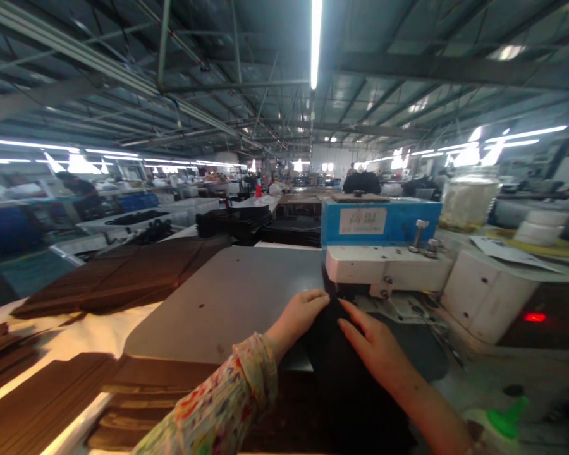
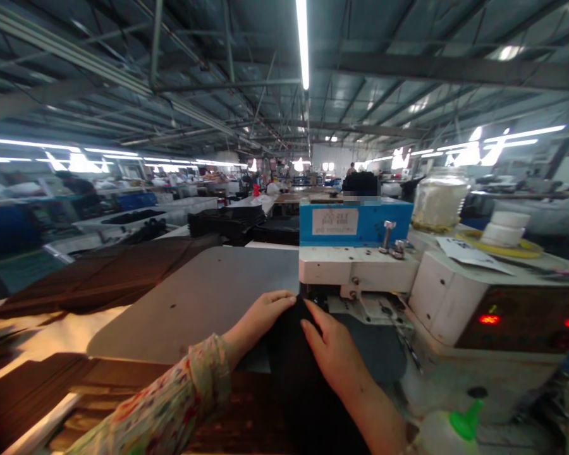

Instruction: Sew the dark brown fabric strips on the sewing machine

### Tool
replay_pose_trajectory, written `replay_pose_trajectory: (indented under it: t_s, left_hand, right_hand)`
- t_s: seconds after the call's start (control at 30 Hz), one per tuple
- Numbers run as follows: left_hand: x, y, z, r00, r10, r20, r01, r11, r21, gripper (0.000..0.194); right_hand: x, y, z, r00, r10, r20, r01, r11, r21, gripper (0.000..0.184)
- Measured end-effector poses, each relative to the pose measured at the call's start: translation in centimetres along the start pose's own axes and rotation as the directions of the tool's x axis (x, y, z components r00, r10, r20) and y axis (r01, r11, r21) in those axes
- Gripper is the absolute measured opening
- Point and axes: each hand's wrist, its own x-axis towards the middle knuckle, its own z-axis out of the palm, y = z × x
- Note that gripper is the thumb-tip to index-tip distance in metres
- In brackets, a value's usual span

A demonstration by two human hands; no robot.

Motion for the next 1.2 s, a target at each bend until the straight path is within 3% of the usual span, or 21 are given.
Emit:
replay_pose_trajectory:
  t_s: [0.17,0.37,0.53,0.6,0.73,0.87,0.93,1.07,1.2]
  left_hand:
    - [-0.1,-0.1,-0.1,0.998,-0.045,0.031,0.049,0.992,-0.113,0.021]
    - [-0.1,0.2,-0.2,0.985,-0.127,0.114,0.15,0.963,-0.226,0.017]
    - [0.1,0.7,-0.7,0.979,0.114,0.167,-0.123,0.991,0.045,0.022]
    - [0.2,0.5,-0.8,0.977,0.114,0.179,-0.131,0.987,0.087,0.023]
    - [0.3,-0.3,-0.2,0.992,0.039,0.118,-0.062,0.979,0.196,0.023]
    - [0.3,-1.0,0.7,0.978,0.203,0.041,-0.192,0.816,0.545,0.017]
    - [0.3,-1.0,0.8,0.96,0.28,-0.007,-0.211,0.741,0.638,0.009]
    - [-0.2,-0.7,0.7,0.956,0.282,-0.082,-0.155,0.722,0.674,0.007]
    - [-0.9,-0.3,0.6,0.981,0.192,-0.02,-0.126,0.716,0.687,0.011]
  right_hand:
    - [-0.7,-0.3,0.3,0.981,-0.191,-0.038,0.174,0.949,-0.262,0.039]
    - [-1.3,-1.2,0.4,0.965,-0.23,0.123,0.253,0.71,-0.657,0.049]
    - [-1.1,-2.4,0.3,0.97,-0.174,0.172,0.243,0.584,-0.775,0.05]
    - [-1.0,-2.6,0.4,0.97,-0.143,0.197,0.243,0.57,-0.785,0.048]
    - [-0.9,-2.4,0.3,0.972,-0.084,0.219,0.225,0.595,-0.772,0.047]
    - [-0.6,-2.3,-0.3,0.975,0.03,0.218,0.144,0.66,-0.737,0.044]
    - [-0.2,-2.6,-0.6,0.966,0.091,0.243,0.115,0.686,-0.718,0.041]
    - [0.6,-3.2,-1.0,0.946,0.15,0.286,0.09,0.728,-0.679,0.038]
    - [0.8,-2.3,-1.0,0.962,0.133,0.24,0.045,0.787,-0.616,0.038]
